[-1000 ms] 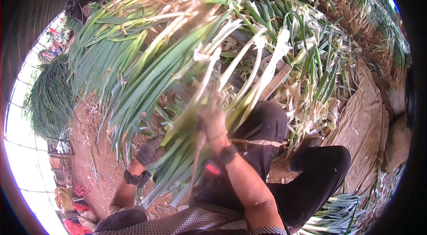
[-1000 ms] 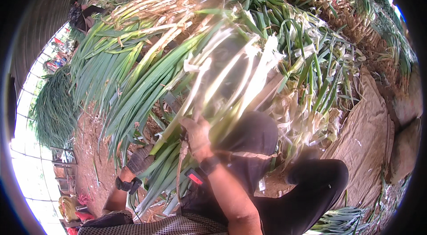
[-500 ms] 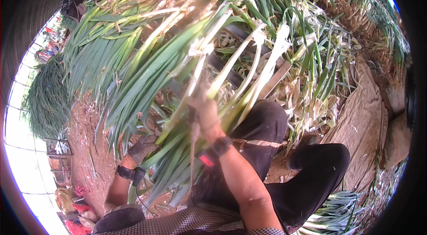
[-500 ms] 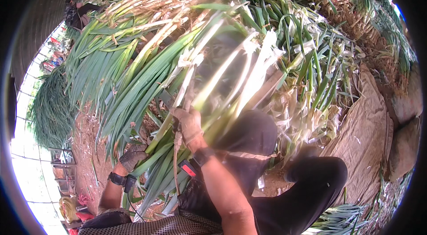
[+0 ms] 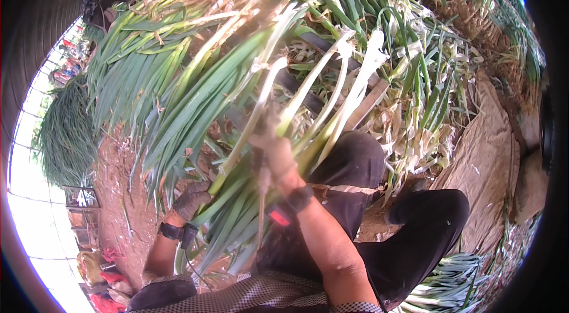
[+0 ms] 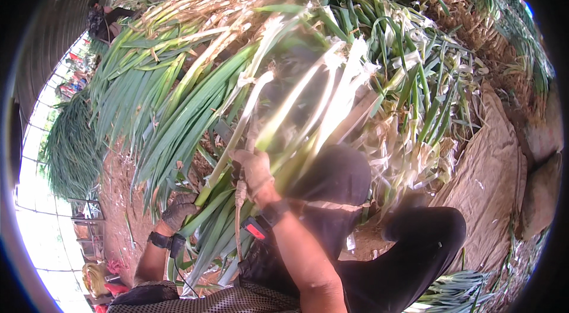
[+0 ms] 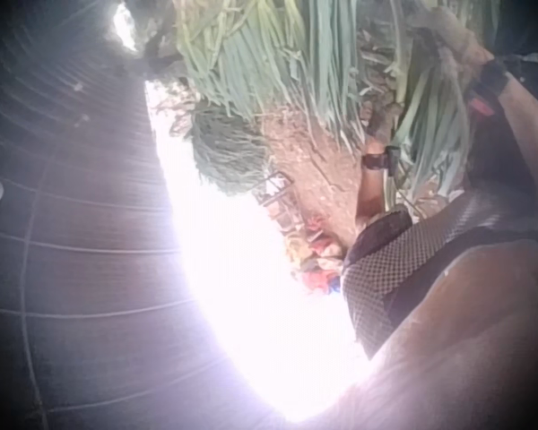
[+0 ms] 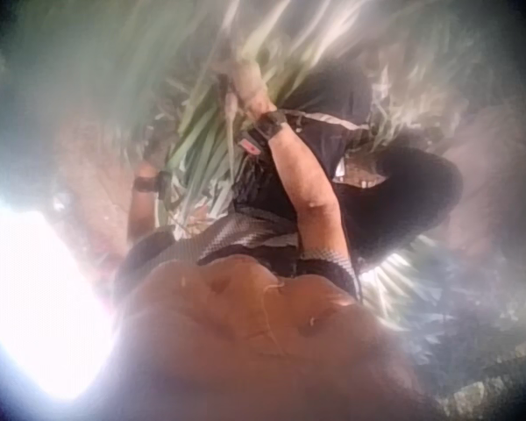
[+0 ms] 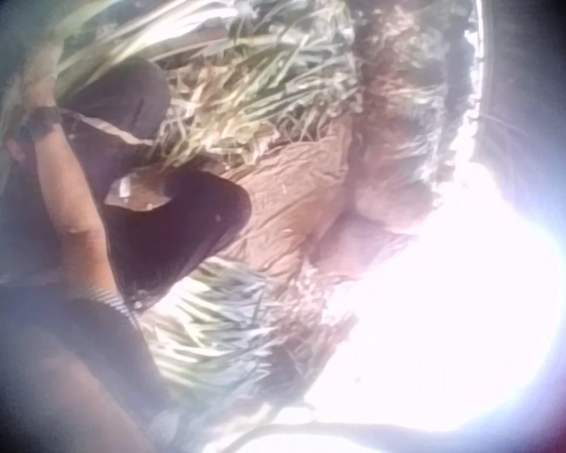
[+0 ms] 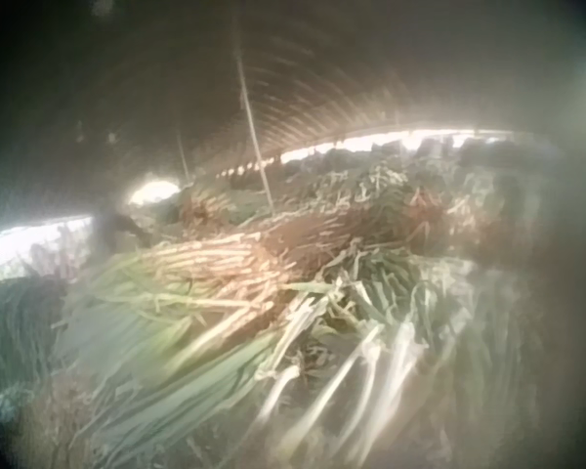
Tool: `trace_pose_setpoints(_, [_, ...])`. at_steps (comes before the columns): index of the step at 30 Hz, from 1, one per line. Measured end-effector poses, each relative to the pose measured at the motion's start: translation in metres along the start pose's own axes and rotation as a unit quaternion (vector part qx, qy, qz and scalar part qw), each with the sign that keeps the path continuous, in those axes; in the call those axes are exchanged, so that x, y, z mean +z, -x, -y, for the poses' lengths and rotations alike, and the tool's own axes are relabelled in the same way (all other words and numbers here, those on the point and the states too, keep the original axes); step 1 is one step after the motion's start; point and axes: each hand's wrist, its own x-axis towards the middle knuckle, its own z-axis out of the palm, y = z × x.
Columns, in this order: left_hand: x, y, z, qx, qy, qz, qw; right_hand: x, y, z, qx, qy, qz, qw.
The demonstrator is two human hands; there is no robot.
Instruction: The recorder is cleaning and trimming large leeks by hand using a fixed blade on a stand.
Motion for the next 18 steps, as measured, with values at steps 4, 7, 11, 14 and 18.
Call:
trace_pose_setpoints(4, [0.002,0.006,-0.031,-0.013,-0.034,-0.012,0.999,0.011,0.030,0.015,-0.055,0.070,0.022,0.996])
trace_pose_setpoints(7, [0.004,-0.001,-0.033,-0.075,0.003,0.019,0.997,0.013,0.056,0.023,-0.171,0.068,0.023,0.983])
trace_pose_setpoints(11, [0.037,-0.036,-0.046,0.026,-0.044,-0.037,0.998,-0.004,0.054,0.012,-0.229,0.057,-0.046,0.971])
trace_pose_setpoints(14, [0.055,-0.052,-0.071,0.115,-0.132,-0.036,0.984,-0.013,0.053,0.008,-0.255,0.081,-0.087,0.960])
trace_pose_setpoints(18, [0.058,-0.077,-0.071,0.116,-0.239,-0.002,0.964,-0.002,0.057,0.008,-0.266,0.132,-0.086,0.951])
